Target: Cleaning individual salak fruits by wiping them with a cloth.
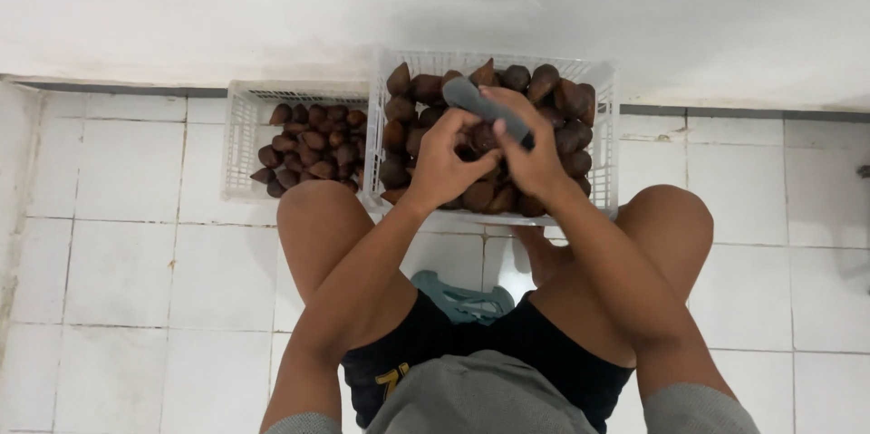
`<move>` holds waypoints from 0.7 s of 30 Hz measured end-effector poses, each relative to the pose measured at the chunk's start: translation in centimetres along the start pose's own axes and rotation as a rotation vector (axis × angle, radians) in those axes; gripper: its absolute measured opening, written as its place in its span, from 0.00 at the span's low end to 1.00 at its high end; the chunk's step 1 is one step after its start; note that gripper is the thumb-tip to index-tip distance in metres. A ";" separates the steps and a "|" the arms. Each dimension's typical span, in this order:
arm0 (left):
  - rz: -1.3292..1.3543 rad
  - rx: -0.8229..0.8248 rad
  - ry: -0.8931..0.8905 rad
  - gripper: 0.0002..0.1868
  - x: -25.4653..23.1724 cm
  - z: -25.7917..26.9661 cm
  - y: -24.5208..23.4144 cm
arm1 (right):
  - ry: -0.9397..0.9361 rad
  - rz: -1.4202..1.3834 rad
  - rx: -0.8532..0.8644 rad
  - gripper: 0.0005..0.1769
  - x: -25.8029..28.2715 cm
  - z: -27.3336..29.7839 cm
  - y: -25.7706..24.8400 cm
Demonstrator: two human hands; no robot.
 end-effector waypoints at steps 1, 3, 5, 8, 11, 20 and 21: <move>0.003 0.004 -0.005 0.20 -0.7 -0.1 0.0 | 0.006 0.001 -0.002 0.28 -2.0 0.5 -0.6; -0.036 0.021 0.075 0.21 -2.8 -0.6 0.1 | 0.643 -0.294 -0.229 0.30 -10.2 2.8 -2.8; -0.032 0.011 0.033 0.22 -2.5 -0.9 0.1 | 0.722 -0.452 -0.354 0.33 -10.0 2.6 -3.6; 0.011 -0.043 -0.111 0.25 -1.5 -0.6 -0.6 | 0.735 -0.546 -0.555 0.38 -9.9 3.3 -5.2; 0.074 -0.076 -0.211 0.26 -0.5 -0.2 -1.0 | 0.601 -0.421 -0.719 0.42 -10.4 5.3 -7.0; 0.316 -0.066 -0.133 0.26 3.0 0.9 1.6 | -0.470 0.227 -0.154 0.28 4.4 3.2 -1.7; 0.331 -0.017 -0.111 0.26 3.7 1.1 2.1 | -0.498 0.247 -0.147 0.26 5.0 3.1 -1.1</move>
Point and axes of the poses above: each hand's wrist, its own z-axis away from the middle knuckle, its own y-axis out of the palm, x = y × z, the point moved 7 cm from there along -z, towards the middle knuckle, and after that the axes turned 4 degrees about y, right-handed, at the moved point
